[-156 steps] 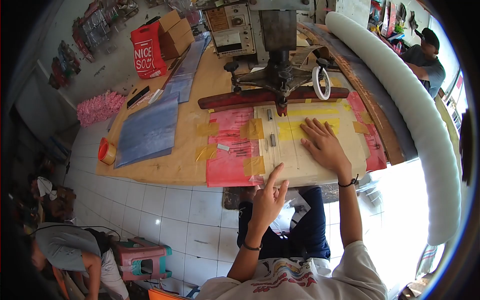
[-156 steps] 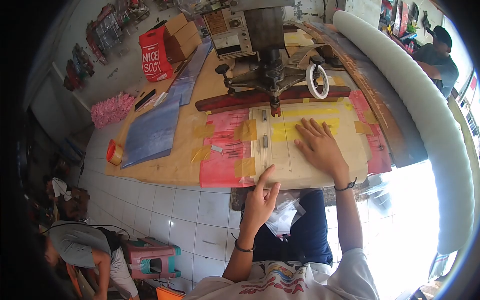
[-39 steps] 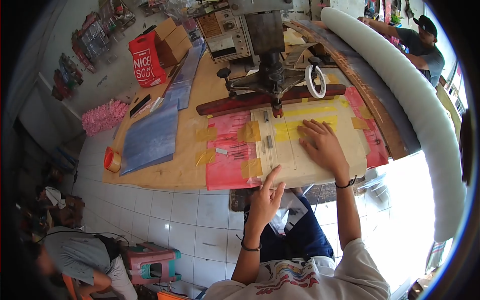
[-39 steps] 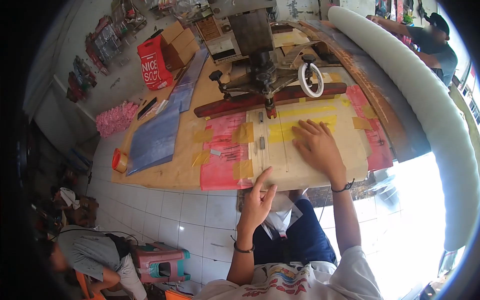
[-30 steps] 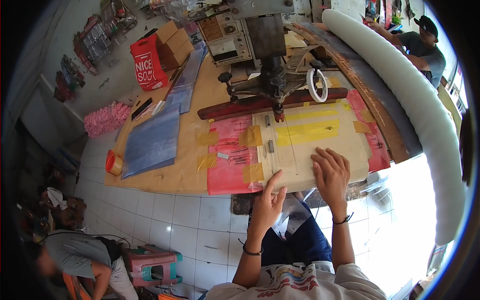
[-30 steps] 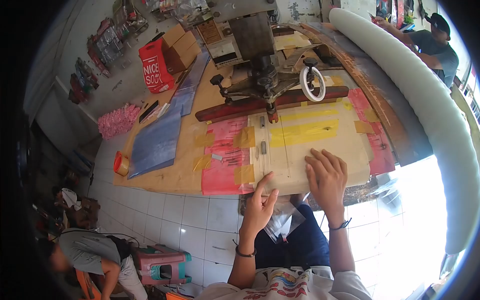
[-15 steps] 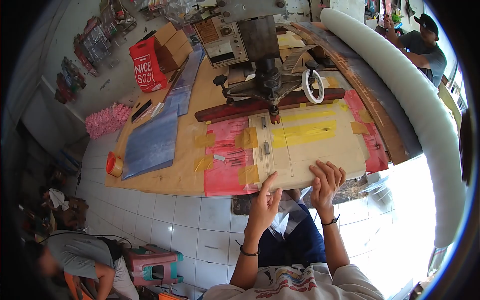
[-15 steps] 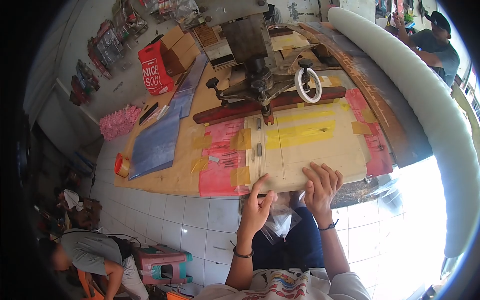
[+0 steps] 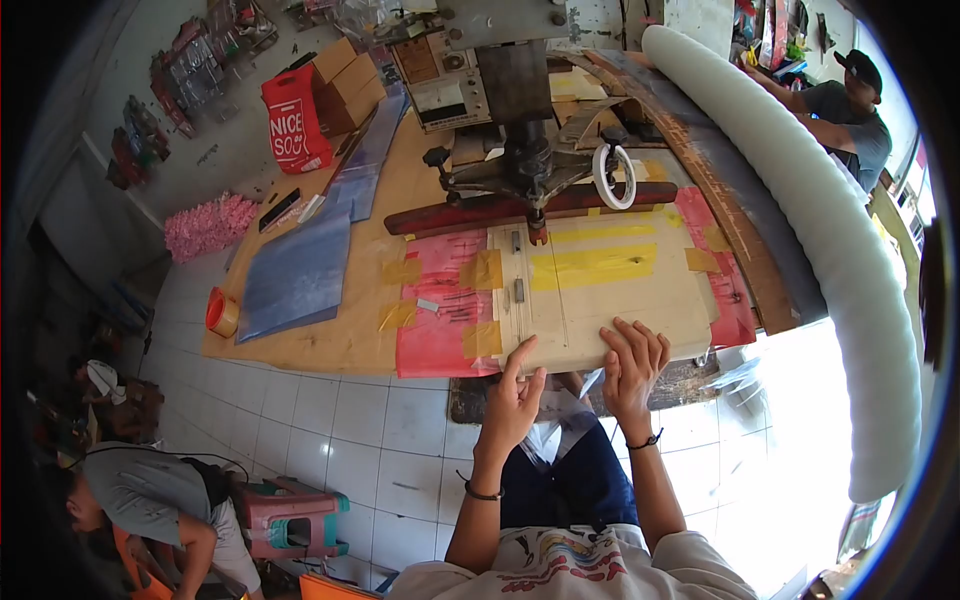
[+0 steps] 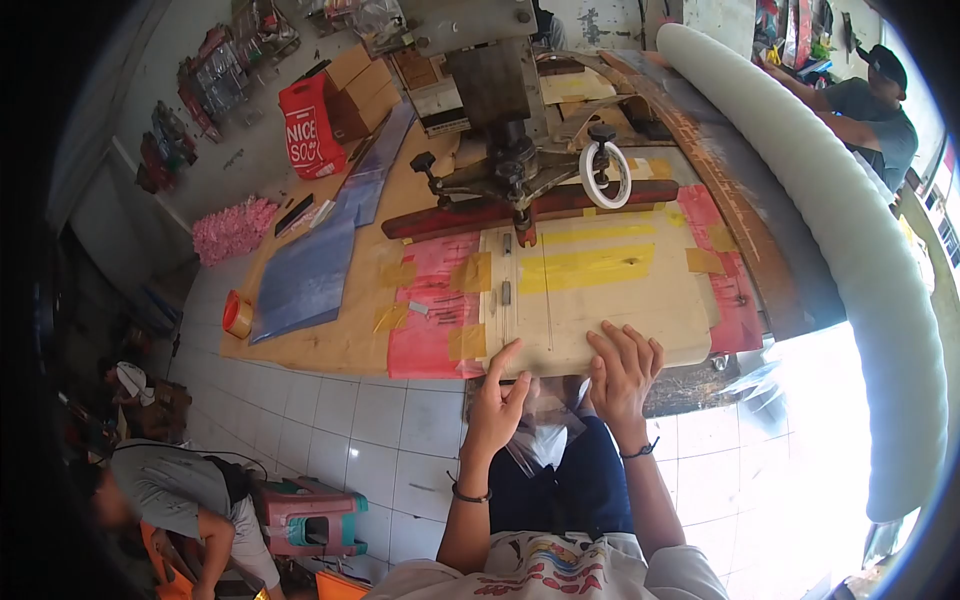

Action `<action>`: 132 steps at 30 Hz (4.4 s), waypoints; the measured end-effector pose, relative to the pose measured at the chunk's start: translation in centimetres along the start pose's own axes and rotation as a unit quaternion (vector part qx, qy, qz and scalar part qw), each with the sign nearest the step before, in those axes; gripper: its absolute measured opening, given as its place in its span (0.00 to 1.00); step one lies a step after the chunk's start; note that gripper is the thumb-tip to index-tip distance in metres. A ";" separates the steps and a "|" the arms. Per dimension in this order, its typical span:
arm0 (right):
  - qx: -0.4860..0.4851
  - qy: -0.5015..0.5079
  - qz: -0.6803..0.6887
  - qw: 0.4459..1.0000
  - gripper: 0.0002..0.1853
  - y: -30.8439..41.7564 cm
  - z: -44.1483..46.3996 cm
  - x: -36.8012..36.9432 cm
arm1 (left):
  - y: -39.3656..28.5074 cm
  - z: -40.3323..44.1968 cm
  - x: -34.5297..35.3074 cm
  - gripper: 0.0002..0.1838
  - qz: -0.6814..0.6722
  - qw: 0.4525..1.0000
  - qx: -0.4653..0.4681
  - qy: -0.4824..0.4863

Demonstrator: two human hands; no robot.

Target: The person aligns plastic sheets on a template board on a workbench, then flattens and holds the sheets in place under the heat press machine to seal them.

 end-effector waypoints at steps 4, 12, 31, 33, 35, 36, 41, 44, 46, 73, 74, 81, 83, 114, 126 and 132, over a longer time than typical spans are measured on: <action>0.009 0.001 0.009 1.000 0.16 0.2 -0.2 -0.1 | 0.6 -0.2 0.0 0.26 0.009 1.000 -0.005 0.001; 0.009 -0.007 0.007 1.000 0.14 0.0 -0.1 0.1 | 0.4 0.0 -0.2 0.27 0.021 1.000 -0.004 0.013; 0.056 -0.027 0.013 0.998 0.10 0.9 0.2 0.6 | 1.7 0.2 0.5 0.27 -0.049 0.999 0.004 0.022; 0.081 0.017 0.024 0.996 0.09 2.0 2.1 -0.3 | 0.6 0.5 0.0 0.27 -0.039 0.999 -0.003 0.023; 0.107 0.096 0.022 0.989 0.10 3.4 3.9 -1.5 | 0.9 0.3 -0.1 0.27 -0.028 0.999 0.004 0.030; 0.089 0.115 0.009 0.989 0.13 3.7 4.7 -1.6 | 1.0 0.1 0.0 0.27 -0.028 0.999 0.016 0.025; 0.123 0.278 -0.029 0.952 0.28 2.9 7.3 -1.2 | 0.0 0.3 -0.7 0.27 -0.045 0.998 0.012 0.048; 0.141 0.342 -0.011 0.929 0.33 2.3 11.0 0.4 | 0.3 0.2 -0.4 0.27 -0.036 0.999 0.022 0.027; 0.124 0.354 -0.036 0.926 0.34 1.2 12.4 2.6 | 0.3 0.3 -0.2 0.27 -0.043 0.998 0.052 0.007; 0.087 0.334 -0.103 0.933 0.33 1.1 10.8 4.3 | 0.4 0.1 -0.4 0.28 -0.004 0.993 0.112 -0.041; 0.088 0.336 -0.103 0.932 0.34 1.2 11.1 4.0 | 0.8 0.4 -0.2 0.28 -0.014 0.995 0.094 -0.030; 0.080 0.299 -0.128 0.942 0.33 -0.4 9.0 2.5 | 0.8 -0.1 -0.8 0.29 -0.051 0.998 0.033 0.025; 0.063 0.290 -0.126 0.947 0.32 0.8 6.8 0.1 | 0.3 -0.1 -0.7 0.30 -0.061 0.997 0.033 0.022; 0.016 0.222 0.250 0.942 0.08 -1.7 13.1 2.3 | 13.7 -5.7 9.0 0.12 0.069 0.962 0.005 0.262; -0.073 0.001 0.810 0.581 0.11 5.6 4.7 -11.9 | 16.5 -6.5 11.0 0.43 -0.315 0.825 -0.391 0.260; 0.003 0.031 0.830 0.557 0.09 5.4 -1.8 -14.7 | 15.4 -5.8 11.7 0.41 -0.519 0.734 -0.417 0.134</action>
Point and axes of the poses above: each hand's wrist, its own z-axis towards the middle knuckle, its own x-axis out of the palm, y = z × x, the point moved 1 cm from there along z, towards the middle knuckle, and after that the axes turned 9 degrees about z, right-handed, at the moved point
